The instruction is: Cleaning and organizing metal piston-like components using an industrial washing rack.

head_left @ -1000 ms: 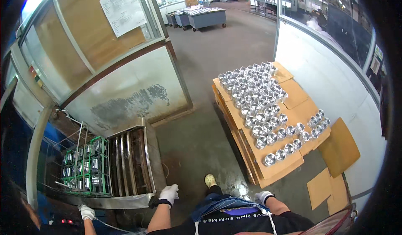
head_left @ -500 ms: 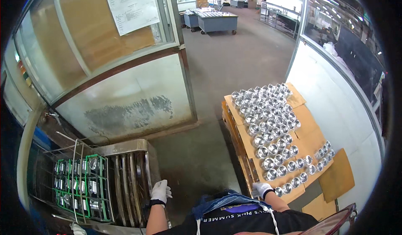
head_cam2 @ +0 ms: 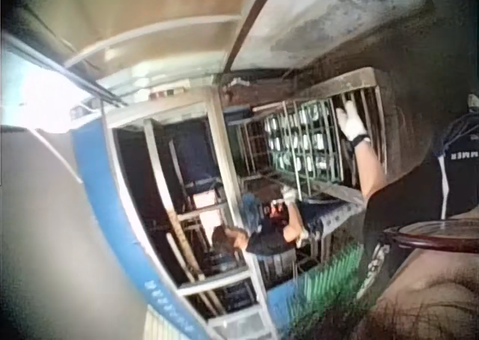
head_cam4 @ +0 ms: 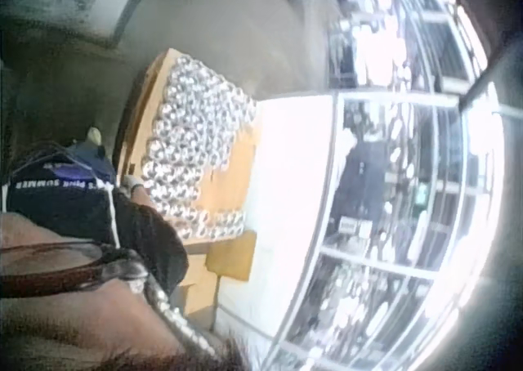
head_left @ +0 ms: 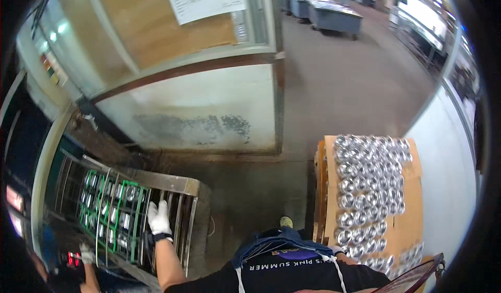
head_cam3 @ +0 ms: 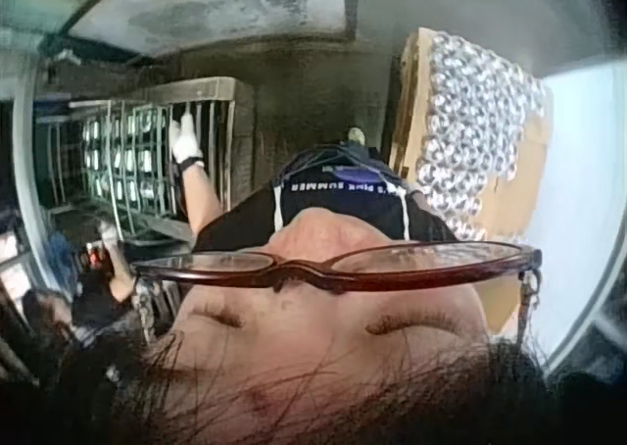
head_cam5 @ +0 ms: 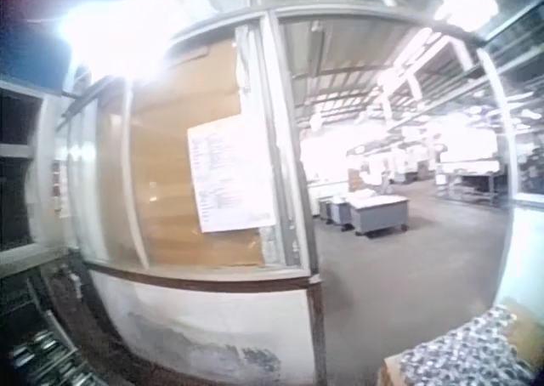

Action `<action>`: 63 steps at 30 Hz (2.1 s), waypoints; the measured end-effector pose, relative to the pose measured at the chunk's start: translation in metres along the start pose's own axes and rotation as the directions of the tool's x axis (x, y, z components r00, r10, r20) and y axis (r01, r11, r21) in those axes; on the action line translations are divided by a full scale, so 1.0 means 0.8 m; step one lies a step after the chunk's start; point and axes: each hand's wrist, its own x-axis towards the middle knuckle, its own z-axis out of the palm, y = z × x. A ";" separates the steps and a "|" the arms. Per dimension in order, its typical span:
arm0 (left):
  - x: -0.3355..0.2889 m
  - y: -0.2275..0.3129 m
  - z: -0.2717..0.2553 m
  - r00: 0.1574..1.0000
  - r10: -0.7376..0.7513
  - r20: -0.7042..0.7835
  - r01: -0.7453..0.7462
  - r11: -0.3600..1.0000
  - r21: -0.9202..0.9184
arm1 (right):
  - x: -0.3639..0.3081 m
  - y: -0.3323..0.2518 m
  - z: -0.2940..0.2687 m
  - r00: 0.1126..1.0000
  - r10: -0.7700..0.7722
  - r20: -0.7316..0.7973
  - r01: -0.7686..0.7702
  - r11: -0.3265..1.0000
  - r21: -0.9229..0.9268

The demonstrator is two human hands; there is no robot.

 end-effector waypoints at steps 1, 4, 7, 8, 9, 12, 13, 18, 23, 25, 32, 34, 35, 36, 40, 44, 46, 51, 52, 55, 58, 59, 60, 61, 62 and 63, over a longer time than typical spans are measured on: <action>0.015 -0.005 -0.024 0.997 0.044 -0.071 -0.034 0.990 0.134 | -0.011 -0.025 -0.057 1.000 -0.016 -0.022 0.016 1.000 -0.027; 0.026 0.039 -0.034 0.980 0.067 -0.185 0.004 0.934 0.358 | -0.002 -0.061 -0.198 0.993 -0.115 0.014 0.111 0.980 0.166; 0.039 0.041 -0.045 0.926 0.133 -0.354 0.060 0.873 0.484 | 0.100 -0.073 -0.272 0.972 0.152 0.177 -0.225 0.403 0.887; 0.037 0.080 -0.024 0.935 0.115 -0.335 0.078 0.856 0.511 | 0.143 -0.055 -0.289 0.991 0.108 0.076 -0.119 0.483 0.867; 0.037 0.090 -0.040 0.937 0.068 -0.343 0.142 0.821 0.553 | 0.161 -0.075 -0.322 0.989 0.076 0.124 -0.145 0.507 0.850; 0.045 0.026 -0.133 0.831 0.177 -0.528 0.196 0.795 0.575 | 0.193 -0.160 -0.405 0.996 -0.071 0.056 -0.007 0.552 0.834; 0.051 0.027 -0.136 0.808 0.200 -0.555 0.259 0.724 0.639 | 0.199 -0.186 -0.424 0.997 -0.063 0.047 -0.005 0.550 0.835; 0.083 0.097 -0.156 0.718 0.336 -0.609 0.447 0.449 0.774 | 0.252 -0.326 -0.502 0.982 -0.151 0.110 0.040 0.746 0.665; 0.176 0.140 -0.141 0.639 0.249 -0.728 0.674 0.275 0.686 | 0.301 -0.449 -0.542 0.734 -0.667 0.130 0.651 0.637 -0.411; 0.194 0.070 -0.188 0.579 0.489 -0.652 0.647 0.210 0.733 | 0.268 -0.545 -0.570 0.776 -0.585 0.235 0.558 0.464 -0.688; 0.208 0.109 -0.162 0.617 0.393 -0.682 0.615 0.300 0.729 | 0.334 -0.744 -0.615 0.556 -0.736 0.386 0.740 0.226 -0.634; 0.209 0.109 -0.162 0.631 0.343 -0.696 0.623 0.311 0.718 | 0.337 -0.830 -0.618 0.579 -0.716 0.390 0.683 0.165 -0.712; 0.217 0.115 -0.156 0.599 0.278 -0.751 0.674 0.330 0.661 | 0.335 -0.876 -0.622 0.614 -0.701 0.364 0.613 0.133 -0.779; 0.225 0.122 -0.152 0.595 0.261 -0.760 0.692 0.314 0.650 | 0.310 -0.929 -0.617 0.678 -0.679 0.282 0.643 0.362 -0.675; 0.233 0.113 -0.156 0.622 0.394 -0.677 0.622 0.277 0.733 | 0.191 -1.132 -0.587 0.677 -0.700 0.229 0.726 0.581 -0.368; 0.238 0.119 -0.156 0.568 0.344 -0.748 0.699 0.277 0.659 | 0.056 -1.314 -0.549 0.510 -0.777 0.369 0.830 0.557 0.025; 0.241 0.122 -0.156 0.546 0.371 -0.751 0.711 0.270 0.650 | 0.030 -1.412 -0.532 0.449 -0.843 0.296 0.887 0.460 -0.035; 0.255 0.146 -0.157 0.545 0.450 -0.708 0.691 0.237 0.683 | 0.023 -1.679 -0.464 0.159 -0.952 0.261 0.934 0.230 0.271; 0.241 0.132 -0.150 0.498 0.307 -0.811 0.763 0.288 0.578 | 0.017 -1.735 -0.457 0.125 -0.960 0.252 0.941 0.195 0.276; 0.240 0.137 -0.135 0.464 0.198 -0.863 0.840 0.210 0.500 | -0.018 -1.858 -0.456 0.135 -0.954 0.266 0.886 0.237 0.400; 0.246 0.119 -0.106 0.219 0.117 -0.969 0.889 0.386 0.247 | -0.025 -1.972 -0.439 0.079 -0.962 0.260 0.906 0.178 0.385; 0.245 0.108 -0.089 0.013 0.036 -0.999 0.803 0.595 0.032 | -0.023 -2.005 -0.430 0.068 -0.955 0.288 0.894 0.186 0.407; 0.272 0.129 -0.090 0.226 0.162 -0.961 0.871 0.408 0.273 | 0.007 -2.061 -0.427 0.118 -0.927 0.356 0.875 0.267 0.405; 0.262 0.123 -0.080 0.197 0.064 -0.978 0.920 0.332 0.207 | 0.025 -2.102 -0.412 0.161 -0.885 0.437 0.849 0.350 0.397; 0.294 0.155 -0.074 0.248 0.095 -0.964 0.951 0.167 0.261 | 0.019 -2.105 -0.394 0.191 -0.903 0.385 0.832 0.357 0.425; 0.331 0.190 -0.067 0.306 0.112 -0.945 0.951 -0.004 0.308 | 0.015 -2.106 -0.385 0.221 -0.917 0.331 0.814 0.361 0.455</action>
